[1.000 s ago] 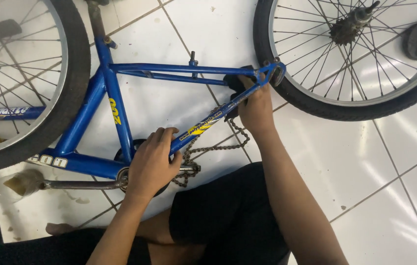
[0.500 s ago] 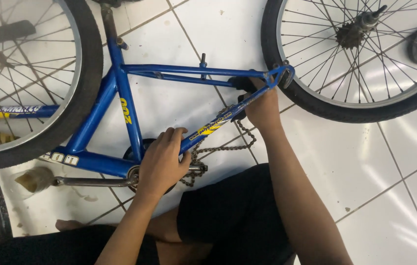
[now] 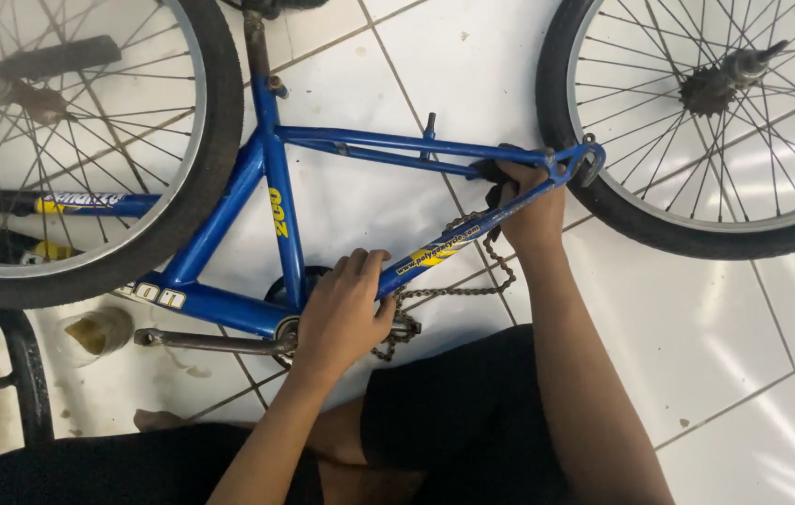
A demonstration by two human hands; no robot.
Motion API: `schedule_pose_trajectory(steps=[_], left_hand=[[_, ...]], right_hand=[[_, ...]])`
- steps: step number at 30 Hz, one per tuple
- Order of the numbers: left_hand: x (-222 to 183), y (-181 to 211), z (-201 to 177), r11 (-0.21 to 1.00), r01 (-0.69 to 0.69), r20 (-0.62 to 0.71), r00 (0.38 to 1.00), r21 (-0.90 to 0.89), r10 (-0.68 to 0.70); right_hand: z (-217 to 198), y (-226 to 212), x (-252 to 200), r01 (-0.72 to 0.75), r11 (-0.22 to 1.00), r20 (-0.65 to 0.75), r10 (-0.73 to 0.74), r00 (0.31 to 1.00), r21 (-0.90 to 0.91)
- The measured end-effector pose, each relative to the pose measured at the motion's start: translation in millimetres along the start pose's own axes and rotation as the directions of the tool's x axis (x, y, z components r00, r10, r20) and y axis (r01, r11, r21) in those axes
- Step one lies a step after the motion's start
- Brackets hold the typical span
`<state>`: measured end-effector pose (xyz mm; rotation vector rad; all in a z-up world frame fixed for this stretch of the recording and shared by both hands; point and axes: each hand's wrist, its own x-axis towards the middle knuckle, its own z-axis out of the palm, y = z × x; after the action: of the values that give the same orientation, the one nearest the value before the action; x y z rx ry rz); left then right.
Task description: The person is cleaning the bicycle frame and preparing to reinstall the front wheel and fork assembly.
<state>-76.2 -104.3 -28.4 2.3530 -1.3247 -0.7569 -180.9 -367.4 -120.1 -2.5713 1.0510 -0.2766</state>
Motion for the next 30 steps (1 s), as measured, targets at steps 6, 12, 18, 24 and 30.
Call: schedule_pose_trajectory(steps=[6,12,18,24,30], left_hand=[[1.1,-2.8,5.7,1.0,-0.002,0.0,1.0,-0.019,0.002],[1.0,-0.5,5.2,1.0,0.022,0.01,1.0,-0.001,-0.022],[3.0,-1.2,7.4,0.999,0.035,0.015,0.999,0.008,-0.035],[2.3,1.6,5.6,0.999,0.024,-0.017,1.0,0.036,-0.023],[3.2,-0.3,7.9,0.999,0.027,-0.005,1.0,0.037,-0.027]], right_hand=[[-5.9,-47.1,-1.0,0.124,0.954,0.038,-0.139,0.99,0.272],[-19.8,-60.0,-3.5,0.278,0.907,0.033,-0.303,0.952,0.318],[-2.0,27.3,-18.4,0.014,0.978,0.002,-0.014,1.0,-0.207],[5.2,20.7,-28.2,-0.236,0.966,0.097,0.246,0.964,-0.102],[-26.6,-31.3,-21.0,-0.039,0.952,0.094,0.01,0.995,0.304]])
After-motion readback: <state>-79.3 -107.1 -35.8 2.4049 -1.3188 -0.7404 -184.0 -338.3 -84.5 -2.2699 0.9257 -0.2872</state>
